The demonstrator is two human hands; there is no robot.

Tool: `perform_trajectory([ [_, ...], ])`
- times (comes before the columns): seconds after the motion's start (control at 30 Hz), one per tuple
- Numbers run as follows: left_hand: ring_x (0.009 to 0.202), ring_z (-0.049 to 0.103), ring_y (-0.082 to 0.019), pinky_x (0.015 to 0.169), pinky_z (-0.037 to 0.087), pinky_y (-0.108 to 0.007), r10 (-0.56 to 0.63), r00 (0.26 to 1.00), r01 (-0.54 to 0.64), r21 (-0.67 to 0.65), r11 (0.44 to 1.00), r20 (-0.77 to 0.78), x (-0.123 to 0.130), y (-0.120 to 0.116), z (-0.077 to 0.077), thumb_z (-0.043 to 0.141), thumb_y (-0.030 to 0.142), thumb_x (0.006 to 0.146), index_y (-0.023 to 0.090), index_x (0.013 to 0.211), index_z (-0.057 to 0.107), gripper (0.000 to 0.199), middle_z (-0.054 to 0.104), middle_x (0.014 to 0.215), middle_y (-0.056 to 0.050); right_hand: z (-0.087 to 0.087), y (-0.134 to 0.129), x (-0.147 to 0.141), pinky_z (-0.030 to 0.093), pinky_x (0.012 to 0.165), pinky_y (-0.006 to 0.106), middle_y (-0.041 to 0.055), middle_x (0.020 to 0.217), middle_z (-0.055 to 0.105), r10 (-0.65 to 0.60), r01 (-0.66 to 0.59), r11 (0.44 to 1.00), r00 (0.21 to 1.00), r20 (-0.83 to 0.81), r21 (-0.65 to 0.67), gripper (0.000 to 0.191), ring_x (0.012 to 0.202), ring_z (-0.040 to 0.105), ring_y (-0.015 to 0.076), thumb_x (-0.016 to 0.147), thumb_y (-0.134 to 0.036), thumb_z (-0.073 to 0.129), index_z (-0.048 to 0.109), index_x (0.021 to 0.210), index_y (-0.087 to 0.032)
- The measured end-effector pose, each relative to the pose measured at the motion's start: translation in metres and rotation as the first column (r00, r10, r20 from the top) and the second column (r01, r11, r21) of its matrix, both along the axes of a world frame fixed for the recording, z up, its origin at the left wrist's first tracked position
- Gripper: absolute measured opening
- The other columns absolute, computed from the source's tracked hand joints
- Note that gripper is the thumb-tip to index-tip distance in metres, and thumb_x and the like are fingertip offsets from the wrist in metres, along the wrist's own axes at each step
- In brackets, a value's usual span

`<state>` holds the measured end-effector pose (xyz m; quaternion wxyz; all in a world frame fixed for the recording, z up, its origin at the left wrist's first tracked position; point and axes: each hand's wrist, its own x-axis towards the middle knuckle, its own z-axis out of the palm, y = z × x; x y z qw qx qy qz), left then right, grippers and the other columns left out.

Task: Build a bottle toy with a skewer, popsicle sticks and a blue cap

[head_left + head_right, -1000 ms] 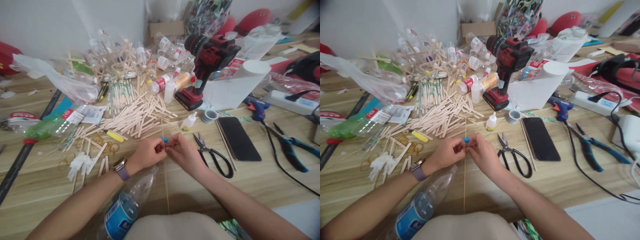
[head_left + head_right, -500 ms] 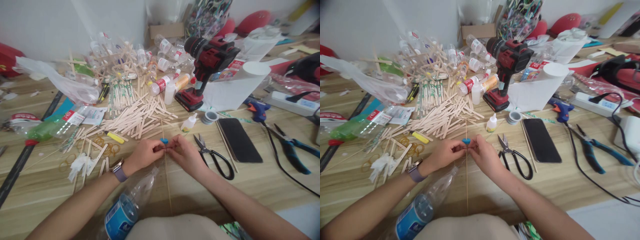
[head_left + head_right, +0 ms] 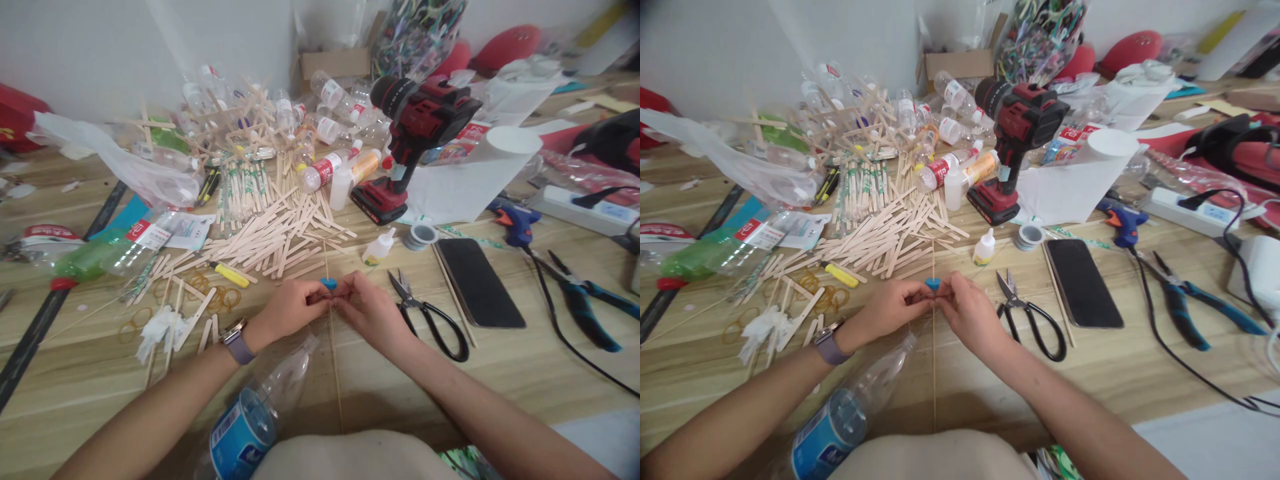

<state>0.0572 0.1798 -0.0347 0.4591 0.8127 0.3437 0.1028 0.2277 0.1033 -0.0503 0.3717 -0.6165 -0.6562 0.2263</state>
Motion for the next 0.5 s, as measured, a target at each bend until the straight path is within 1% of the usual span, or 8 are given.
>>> perform_trajectory([
  [0.1, 0.057, 0.046, -0.01, 0.054, 0.031, -0.021, -0.009, 1.0, 0.009, -0.006, 1.0, -0.017, -0.0014, 0.0016, 0.0015, 0.057, 0.026, 0.084, 0.016, 0.084, 0.069, 0.016, 0.053, 0.06, 0.005, 0.0009, 0.0004, 0.0002, 0.047, 0.062, 0.027, 0.0008, 0.077, 0.066, 0.001, -0.001, 1.0, 1.0, -0.002, -0.004, 0.013, 0.07, 0.064, 0.0188, 0.081, -0.014, 0.059, 0.049, 0.083, -0.023],
  [0.27, 0.058, 0.048, -0.011, 0.054, 0.032, -0.021, -0.012, 0.999, 0.01, -0.045, 0.999, -0.041, -0.0006, 0.0044, 0.0048, 0.055, 0.026, 0.085, 0.016, 0.087, 0.071, 0.018, 0.057, 0.063, 0.004, 0.0018, 0.0004, 0.0008, 0.048, 0.063, 0.028, 0.0015, 0.078, 0.069, 0.001, -0.001, 1.0, 1.0, -0.006, -0.01, 0.014, 0.071, 0.066, 0.0193, 0.08, -0.014, 0.059, 0.049, 0.084, -0.023],
  [0.33, 0.057, 0.049, -0.011, 0.054, 0.033, -0.021, -0.009, 0.999, 0.008, -0.022, 1.0, -0.049, 0.0003, 0.0042, 0.0065, 0.055, 0.026, 0.086, 0.016, 0.086, 0.071, 0.018, 0.058, 0.063, 0.004, 0.0024, 0.0006, 0.0012, 0.048, 0.063, 0.029, 0.0017, 0.078, 0.07, -0.003, 0.003, 1.0, 1.0, -0.003, -0.013, 0.015, 0.072, 0.066, 0.02, 0.08, -0.014, 0.059, 0.049, 0.085, -0.024],
  [0.43, 0.057, 0.051, -0.011, 0.054, 0.033, -0.022, 0.006, 0.997, -0.003, 0.047, 0.999, -0.07, 0.0012, 0.0023, 0.0092, 0.055, 0.024, 0.087, 0.017, 0.085, 0.071, 0.018, 0.062, 0.064, 0.003, 0.0033, 0.0011, 0.0017, 0.049, 0.064, 0.029, 0.0017, 0.079, 0.07, -0.007, 0.007, 1.0, 1.0, -0.006, -0.017, 0.016, 0.072, 0.067, 0.0205, 0.079, -0.013, 0.059, 0.05, 0.087, -0.024],
  [0.5, 0.062, 0.057, -0.013, 0.058, 0.037, -0.023, 0.027, 0.997, -0.02, 0.096, 0.995, -0.077, 0.0005, 0.0008, 0.0103, 0.054, 0.023, 0.089, 0.017, 0.088, 0.071, 0.018, 0.068, 0.071, 0.001, 0.0034, 0.0013, 0.0018, 0.049, 0.064, 0.029, 0.0017, 0.078, 0.07, -0.01, 0.01, 1.0, 1.0, -0.012, -0.02, 0.014, 0.072, 0.067, 0.0203, 0.08, -0.014, 0.058, 0.05, 0.087, -0.023],
])
